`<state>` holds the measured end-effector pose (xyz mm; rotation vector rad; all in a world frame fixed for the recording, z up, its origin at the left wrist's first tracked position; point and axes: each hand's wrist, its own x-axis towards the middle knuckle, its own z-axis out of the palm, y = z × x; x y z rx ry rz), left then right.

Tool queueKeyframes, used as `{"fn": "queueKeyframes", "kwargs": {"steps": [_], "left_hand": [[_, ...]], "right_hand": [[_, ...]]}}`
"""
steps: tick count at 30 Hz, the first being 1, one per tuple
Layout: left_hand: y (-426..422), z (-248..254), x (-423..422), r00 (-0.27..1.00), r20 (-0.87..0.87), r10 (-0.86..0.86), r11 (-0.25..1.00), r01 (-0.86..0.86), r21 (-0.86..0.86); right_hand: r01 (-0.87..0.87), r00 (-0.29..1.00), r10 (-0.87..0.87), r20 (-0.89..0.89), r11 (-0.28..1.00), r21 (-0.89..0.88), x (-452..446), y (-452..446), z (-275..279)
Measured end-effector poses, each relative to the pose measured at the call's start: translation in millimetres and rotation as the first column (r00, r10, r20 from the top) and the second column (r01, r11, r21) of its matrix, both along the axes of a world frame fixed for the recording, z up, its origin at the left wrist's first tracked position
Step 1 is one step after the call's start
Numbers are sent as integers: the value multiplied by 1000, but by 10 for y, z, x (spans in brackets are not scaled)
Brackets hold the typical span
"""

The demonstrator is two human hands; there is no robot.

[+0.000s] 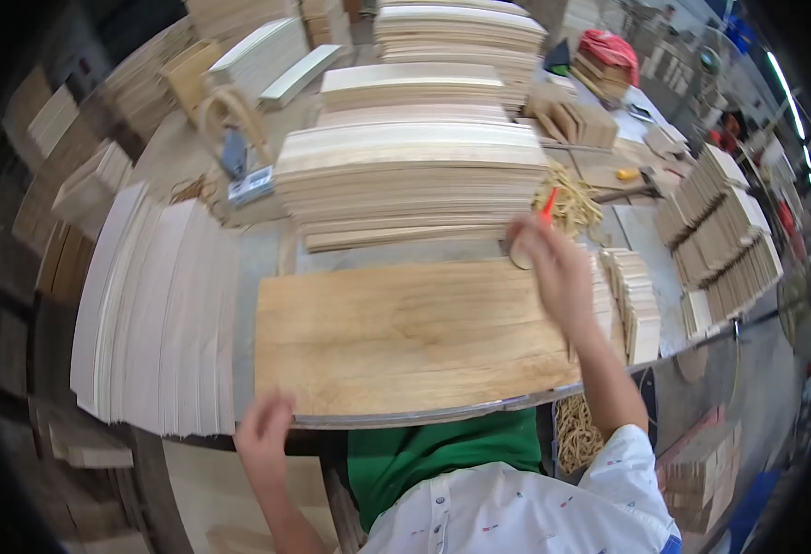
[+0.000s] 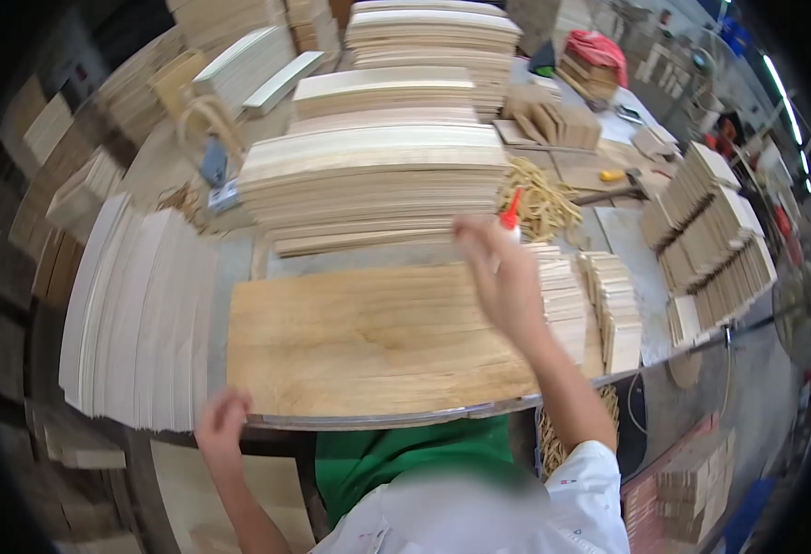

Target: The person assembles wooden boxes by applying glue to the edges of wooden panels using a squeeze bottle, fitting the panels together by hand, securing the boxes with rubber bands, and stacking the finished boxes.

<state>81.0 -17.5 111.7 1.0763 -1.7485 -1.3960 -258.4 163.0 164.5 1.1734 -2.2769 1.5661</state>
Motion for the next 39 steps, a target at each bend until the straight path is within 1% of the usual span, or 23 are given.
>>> {"fn": "queueKeyframes", "kwargs": {"steps": [1, 2, 3, 4, 7, 8, 10, 11, 14, 17, 20, 22, 23, 25, 27, 29, 31, 32, 33, 34, 35, 37, 39], "left_hand": [[-236, 137, -351, 999, -22, -44, 996, 43, -75], [-474, 294, -719, 999, 28, -45, 976, 50, -211], [-688, 483, -1107, 996, -13, -83, 966, 77, -247], [-1106, 413, -1457, 987, -76, -138, 930, 103, -352], [-1765, 616, -2323, 973, 224, 54, 810, 89, -579], [-1846, 653, -2446, 974, 224, 46, 804, 97, -587], [-1901, 744, -2579, 887, 457, -69, 797, 325, -510], [-1916, 748, -2601, 886, 458, -68, 794, 326, -513], [-1904, 754, -2555, 886, 462, -35, 813, 294, -503], [-2040, 628, -2603, 897, 430, -101, 840, 309, -445], [-2092, 572, -2634, 929, 366, -63, 832, 251, -495], [-1927, 667, -2571, 974, 222, -38, 816, 159, -556], [-1832, 686, -2462, 971, 237, -36, 825, 163, -542], [-1497, 799, -2123, 995, -8, -102, 846, 82, -527], [-1170, 679, -1690, 986, -64, -157, 905, 118, -408], [-910, 251, -1322, 976, -94, -199, 960, 174, -219], [-782, -354, -1031, 975, 218, -51, 931, 125, -344], [-758, -606, -995, 971, 232, -51, 934, 129, -334], [-712, -839, -962, 947, 313, -78, 946, 169, -276], [-635, -918, -948, 916, 387, -108, 955, 203, -215], [-560, -963, -920, 912, 397, -106, 958, 200, -204], [-381, -880, -950, 832, 554, -11, 885, 266, -382], [-221, -717, -772, 845, 532, -57, 931, 238, -278]], "right_hand": [[131, 991, -131, -21, 991, 12, -238, -14, 170], [170, 977, -177, -116, 983, -61, -475, -55, 275], [200, 953, -224, -205, 971, -134, -711, -92, 335], [260, 932, -265, -246, 964, -53, -938, -149, 363], [367, 920, -299, -255, 884, 290, -1365, -338, 343], [377, 916, -311, -252, 883, 281, -1435, -367, 349], [274, 962, -245, -123, 833, 481, -1532, -420, 340], [307, 952, -279, -129, 848, 433, -1555, -439, 290], [293, 955, -285, -86, 845, 447, -1576, -459, 260], [286, 955, -292, -50, 867, 408, -1633, -479, 186], [304, 951, -303, -60, 884, 356, -1626, -478, 180], [365, 930, -355, -92, 920, 141, -1517, -480, 204], [311, 950, -305, -61, 933, 181, -1458, -410, 262], [294, 951, -270, -152, 940, 172, -1210, -212, 316], [245, 954, -229, -196, 967, 65, -752, 48, 235], [267, 920, -203, -335, 951, 157, -313, 309, -2], [214, 970, -176, -168, 947, 238, -92, 475, -495], [208, 973, -173, -155, 946, 250, -50, 526, -747], [194, 981, -188, -50, 924, 331, -23, 567, -993], [170, 977, -208, 52, 897, 408, 5, 583, -1166], [159, 977, -203, 62, 894, 418, 43, 601, -1300], [196, 980, -181, -79, 848, 493, 98, 649, -1448], [163, 985, -170, -31, 853, 497, 275, 838, -1347]]}}
